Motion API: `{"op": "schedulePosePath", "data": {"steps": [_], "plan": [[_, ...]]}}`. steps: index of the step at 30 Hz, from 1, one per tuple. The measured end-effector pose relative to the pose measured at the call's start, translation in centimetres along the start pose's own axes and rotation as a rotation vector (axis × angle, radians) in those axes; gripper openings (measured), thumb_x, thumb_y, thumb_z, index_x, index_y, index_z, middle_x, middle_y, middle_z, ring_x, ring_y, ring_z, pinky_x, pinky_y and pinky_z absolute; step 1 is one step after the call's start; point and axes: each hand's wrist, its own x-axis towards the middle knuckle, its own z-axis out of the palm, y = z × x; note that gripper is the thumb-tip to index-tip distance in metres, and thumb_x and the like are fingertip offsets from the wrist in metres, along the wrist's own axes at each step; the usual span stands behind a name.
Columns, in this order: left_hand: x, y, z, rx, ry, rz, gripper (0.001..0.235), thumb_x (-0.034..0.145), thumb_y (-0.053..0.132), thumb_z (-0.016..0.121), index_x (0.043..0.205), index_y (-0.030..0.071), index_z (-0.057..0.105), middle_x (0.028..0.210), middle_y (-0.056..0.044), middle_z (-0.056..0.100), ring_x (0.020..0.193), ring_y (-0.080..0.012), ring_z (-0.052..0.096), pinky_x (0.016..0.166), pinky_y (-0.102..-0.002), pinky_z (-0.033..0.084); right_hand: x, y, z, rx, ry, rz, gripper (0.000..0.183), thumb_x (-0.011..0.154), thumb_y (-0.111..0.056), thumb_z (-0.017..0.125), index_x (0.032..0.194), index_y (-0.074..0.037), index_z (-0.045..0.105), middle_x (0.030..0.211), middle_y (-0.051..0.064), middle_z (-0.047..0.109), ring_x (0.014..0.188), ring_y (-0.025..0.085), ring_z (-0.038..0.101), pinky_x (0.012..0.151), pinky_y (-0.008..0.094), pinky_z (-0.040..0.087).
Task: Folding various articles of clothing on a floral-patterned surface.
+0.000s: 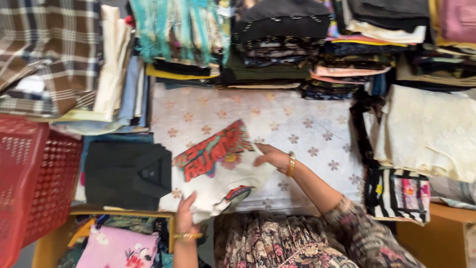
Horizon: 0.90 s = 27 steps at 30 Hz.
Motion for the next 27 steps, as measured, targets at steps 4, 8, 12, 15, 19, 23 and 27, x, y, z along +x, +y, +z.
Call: {"op": "schedulePosePath", "data": {"steps": [4, 8, 12, 15, 19, 23, 27], "plan": [[-3.6, 4.1, -8.1, -0.139, 0.077, 0.207, 0.050, 0.093, 0.010, 0.062, 0.142, 0.002, 0.054, 0.126, -0.013, 0.067, 0.107, -0.0291, 0.069, 0.089, -0.045, 0.056, 7.7, -5.9, 10.9, -0.473, -0.306, -0.047, 0.075, 0.075, -0.012, 0.072, 0.146, -0.005, 0.051, 0.107, 0.013, 0.072, 0.094, 0.023, 0.067, 0.085, 0.037, 0.056], [-6.3, 7.0, -12.3, -0.143, 0.201, 0.613, 0.055, 0.099, 0.012, 0.060, 0.152, 0.002, 0.047, 0.140, -0.015, 0.062, 0.122, -0.0294, 0.065, 0.099, -0.043, 0.056, 13.9, -10.9, 22.4, -0.719, -0.516, -0.585, 0.072, 0.068, -0.011, 0.075, 0.138, -0.007, 0.056, 0.112, 0.014, 0.073, 0.096, 0.027, 0.070, 0.085, 0.042, 0.055], [-2.1, 7.1, -15.9, -0.133, 0.297, 0.727, 0.062, 0.097, 0.014, 0.060, 0.155, 0.006, 0.040, 0.140, -0.015, 0.060, 0.116, -0.0321, 0.064, 0.087, -0.047, 0.055, 18.7, -10.7, 28.1, -0.939, -0.289, -0.643, 0.057, 0.073, -0.015, 0.075, 0.129, -0.011, 0.063, 0.116, 0.017, 0.073, 0.105, 0.034, 0.069, 0.089, 0.044, 0.055], [4.5, 3.8, -20.6, -0.147, 0.407, 0.526, 0.064, 0.099, 0.013, 0.062, 0.157, 0.009, 0.037, 0.139, -0.015, 0.060, 0.114, -0.0307, 0.064, 0.086, -0.045, 0.055, 24.9, -4.5, 28.3, -1.028, -0.144, -0.442, 0.046, 0.079, -0.012, 0.066, 0.125, -0.016, 0.070, 0.115, 0.016, 0.075, 0.110, 0.035, 0.069, 0.094, 0.045, 0.056], [8.2, 1.1, -22.4, 0.049, 0.484, 0.371, 0.073, 0.088, -0.001, 0.065, 0.151, 0.019, 0.034, 0.135, -0.008, 0.059, 0.107, -0.0229, 0.061, 0.079, -0.041, 0.055, 29.8, 1.6, 26.7, -1.185, -0.063, -0.276, 0.053, 0.079, -0.011, 0.065, 0.132, -0.020, 0.066, 0.127, 0.015, 0.068, 0.118, 0.036, 0.065, 0.097, 0.045, 0.053], [7.9, -0.1, -23.2, 0.055, 0.437, 0.373, 0.062, 0.088, -0.003, 0.071, 0.141, 0.011, 0.041, 0.129, -0.010, 0.060, 0.106, -0.0221, 0.063, 0.078, -0.039, 0.056, 24.0, -4.4, 29.1, -1.115, -0.010, -0.149, 0.061, 0.080, -0.035, 0.077, 0.136, -0.021, 0.056, 0.135, 0.009, 0.061, 0.125, 0.031, 0.058, 0.101, 0.049, 0.047], [8.1, -1.9, -25.1, 0.089, 0.460, 0.332, 0.070, 0.083, -0.004, 0.073, 0.145, 0.010, 0.044, 0.118, -0.008, 0.058, 0.100, -0.0226, 0.059, 0.077, -0.039, 0.053, 26.0, -3.5, 31.0, -1.137, -0.034, -0.173, 0.077, 0.078, -0.043, 0.082, 0.143, -0.019, 0.048, 0.138, 0.012, 0.057, 0.126, 0.034, 0.055, 0.100, 0.051, 0.046]]}}
